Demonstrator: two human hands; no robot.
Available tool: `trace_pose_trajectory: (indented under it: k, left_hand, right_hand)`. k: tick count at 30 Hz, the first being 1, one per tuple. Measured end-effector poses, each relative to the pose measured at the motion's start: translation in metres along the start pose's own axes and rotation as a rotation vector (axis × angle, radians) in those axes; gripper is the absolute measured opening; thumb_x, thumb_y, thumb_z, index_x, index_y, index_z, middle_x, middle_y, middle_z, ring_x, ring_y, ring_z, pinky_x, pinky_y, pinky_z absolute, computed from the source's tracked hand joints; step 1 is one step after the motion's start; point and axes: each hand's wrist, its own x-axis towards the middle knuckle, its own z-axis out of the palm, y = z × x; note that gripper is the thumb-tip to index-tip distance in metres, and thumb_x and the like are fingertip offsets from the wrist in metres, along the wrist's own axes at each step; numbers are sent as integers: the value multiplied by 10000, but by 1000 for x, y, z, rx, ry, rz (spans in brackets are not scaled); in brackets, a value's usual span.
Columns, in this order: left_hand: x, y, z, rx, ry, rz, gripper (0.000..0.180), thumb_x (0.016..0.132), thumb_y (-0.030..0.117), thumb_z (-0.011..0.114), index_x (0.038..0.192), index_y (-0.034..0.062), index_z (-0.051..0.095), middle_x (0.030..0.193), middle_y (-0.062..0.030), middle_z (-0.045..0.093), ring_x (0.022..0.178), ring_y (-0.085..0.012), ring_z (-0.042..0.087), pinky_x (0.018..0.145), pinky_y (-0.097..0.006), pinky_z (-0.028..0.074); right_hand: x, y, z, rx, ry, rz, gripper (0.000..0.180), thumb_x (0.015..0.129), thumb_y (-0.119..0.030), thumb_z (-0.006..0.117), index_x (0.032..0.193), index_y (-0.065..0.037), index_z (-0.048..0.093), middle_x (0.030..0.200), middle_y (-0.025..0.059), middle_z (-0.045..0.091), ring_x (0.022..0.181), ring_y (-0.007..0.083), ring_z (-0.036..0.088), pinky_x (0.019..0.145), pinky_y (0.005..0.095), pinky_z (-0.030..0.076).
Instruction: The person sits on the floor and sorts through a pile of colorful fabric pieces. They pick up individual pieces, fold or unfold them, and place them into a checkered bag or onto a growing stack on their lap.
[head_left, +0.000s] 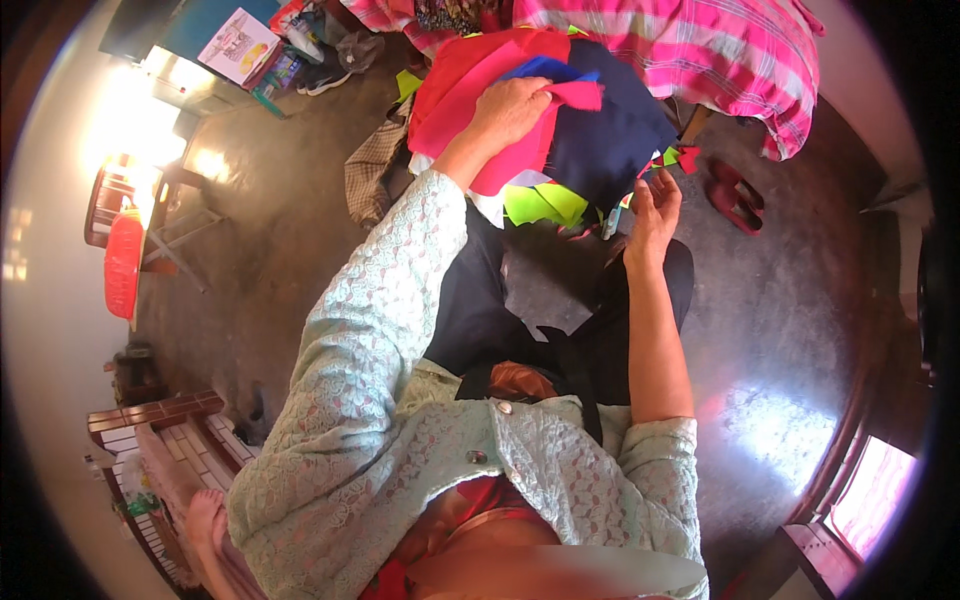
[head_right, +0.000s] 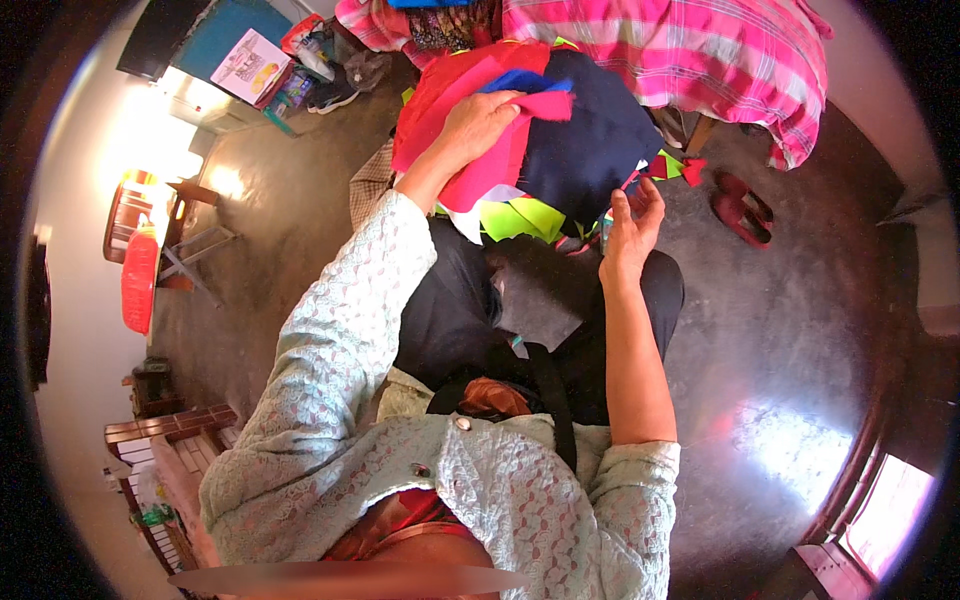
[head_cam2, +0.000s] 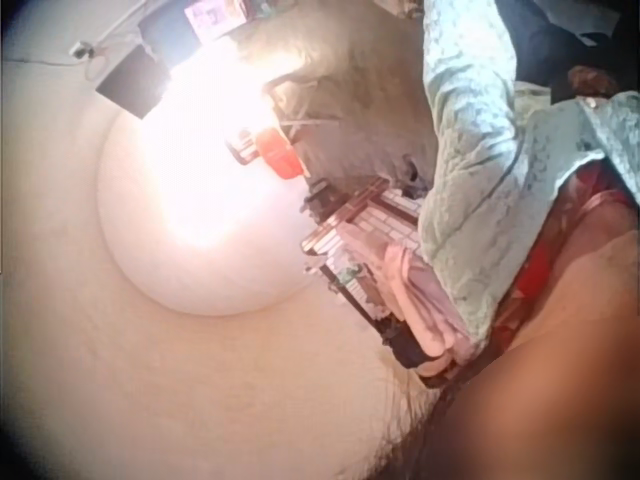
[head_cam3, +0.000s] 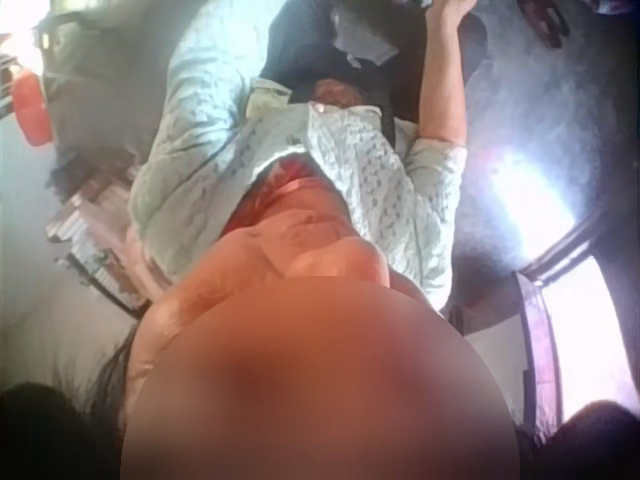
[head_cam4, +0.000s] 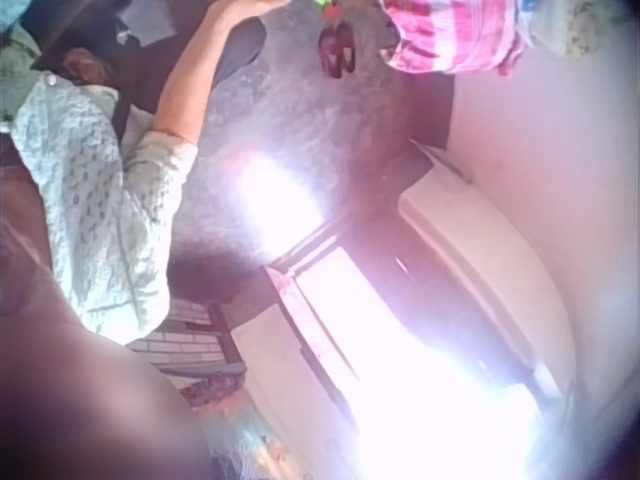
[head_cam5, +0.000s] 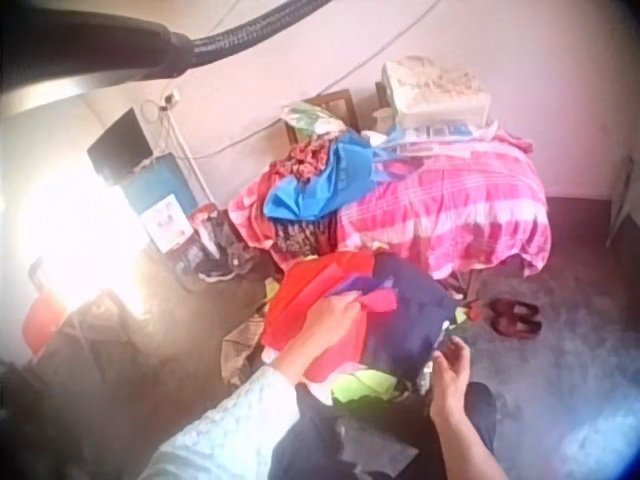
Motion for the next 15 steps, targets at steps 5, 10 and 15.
trace_pose_trajectory:
  k: [5,10,15]
  left_hand:
    - [9,-9,-8,-337,-133,-177,342,878,305,511,917,-17,620,849,-135,656,770,-187,592,720,-306,442]
    - [4,-7,-7,-563,-35,-150,392,878,303,506,898,-75,605,847,-110,660,817,-163,585,760,-304,439]
    - [5,-15,-2,-452,-26,-60,391,892,314,489,897,-59,606,821,-137,644,813,-201,594,757,-334,438]
  right_hand:
    - [24,18,1,-118,-1,212,399,804,-103,716,1148,-40,526,993,50,571,857,140,536,769,265,434]
    - [25,22,1,52,-116,218,174,799,-67,716,916,-29,594,809,-7,588,745,91,529,703,221,415]
    - [23,-12,13,21,-80,-36,164,825,-133,711,857,-70,563,753,-57,501,676,51,433,632,199,364]
